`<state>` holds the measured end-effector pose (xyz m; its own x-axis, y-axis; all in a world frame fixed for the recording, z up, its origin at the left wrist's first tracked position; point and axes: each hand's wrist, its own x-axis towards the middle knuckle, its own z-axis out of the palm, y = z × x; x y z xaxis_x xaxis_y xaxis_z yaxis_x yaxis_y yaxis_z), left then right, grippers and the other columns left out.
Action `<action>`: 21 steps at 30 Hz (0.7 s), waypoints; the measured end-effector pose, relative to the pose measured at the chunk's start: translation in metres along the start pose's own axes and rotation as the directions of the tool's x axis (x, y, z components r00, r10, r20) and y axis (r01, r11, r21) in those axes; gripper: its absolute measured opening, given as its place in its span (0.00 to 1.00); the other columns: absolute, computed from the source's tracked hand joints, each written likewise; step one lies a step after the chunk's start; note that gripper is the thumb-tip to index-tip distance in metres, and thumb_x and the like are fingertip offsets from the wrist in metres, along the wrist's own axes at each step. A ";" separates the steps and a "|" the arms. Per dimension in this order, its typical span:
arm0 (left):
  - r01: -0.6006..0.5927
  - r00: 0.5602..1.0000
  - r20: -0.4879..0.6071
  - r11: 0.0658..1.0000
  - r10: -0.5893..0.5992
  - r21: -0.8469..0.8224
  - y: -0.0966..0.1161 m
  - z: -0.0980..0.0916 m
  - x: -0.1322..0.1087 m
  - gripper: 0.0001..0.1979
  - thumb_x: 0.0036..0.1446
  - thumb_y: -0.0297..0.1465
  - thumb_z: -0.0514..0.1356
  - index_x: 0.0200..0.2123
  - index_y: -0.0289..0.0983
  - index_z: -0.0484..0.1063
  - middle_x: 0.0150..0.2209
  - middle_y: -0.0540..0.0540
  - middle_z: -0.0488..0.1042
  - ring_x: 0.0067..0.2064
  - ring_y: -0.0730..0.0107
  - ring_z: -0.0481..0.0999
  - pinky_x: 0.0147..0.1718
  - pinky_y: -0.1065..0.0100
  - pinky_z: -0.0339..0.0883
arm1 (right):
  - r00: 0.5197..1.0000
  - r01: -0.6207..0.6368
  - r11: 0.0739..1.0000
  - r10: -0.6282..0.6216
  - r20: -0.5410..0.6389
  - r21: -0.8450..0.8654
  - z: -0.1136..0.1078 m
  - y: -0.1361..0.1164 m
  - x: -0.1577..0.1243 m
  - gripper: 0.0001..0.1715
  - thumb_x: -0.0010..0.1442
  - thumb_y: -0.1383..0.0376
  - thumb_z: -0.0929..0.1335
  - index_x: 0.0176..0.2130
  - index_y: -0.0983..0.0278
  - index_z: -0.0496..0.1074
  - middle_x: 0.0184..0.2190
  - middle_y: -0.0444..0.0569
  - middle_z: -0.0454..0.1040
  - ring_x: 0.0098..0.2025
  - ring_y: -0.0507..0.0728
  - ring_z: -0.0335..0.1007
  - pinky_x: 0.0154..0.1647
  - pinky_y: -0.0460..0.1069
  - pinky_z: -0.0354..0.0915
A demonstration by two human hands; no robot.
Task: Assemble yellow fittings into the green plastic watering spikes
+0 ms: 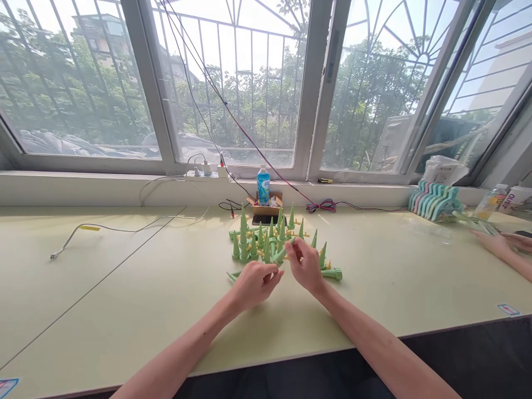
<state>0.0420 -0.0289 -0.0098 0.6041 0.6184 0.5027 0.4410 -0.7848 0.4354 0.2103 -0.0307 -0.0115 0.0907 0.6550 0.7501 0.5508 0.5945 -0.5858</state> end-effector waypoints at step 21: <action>-0.108 0.994 -0.004 0.991 0.108 0.075 0.003 0.004 -0.002 0.20 0.64 0.31 0.50 0.18 0.37 0.55 0.17 0.55 0.50 0.20 0.76 0.47 0.23 0.71 0.48 | 0.990 0.118 0.983 -0.105 0.097 -0.143 0.005 -0.030 0.081 0.19 0.68 0.57 0.59 0.27 0.61 0.59 0.17 0.40 0.59 0.19 0.50 0.53 0.23 0.46 0.50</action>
<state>0.0450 -0.0329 -0.0126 0.6453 0.5300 0.5501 0.4218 -0.8476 0.3219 0.1975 0.0069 0.0650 -0.0487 0.6314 0.7740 0.6709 0.5947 -0.4429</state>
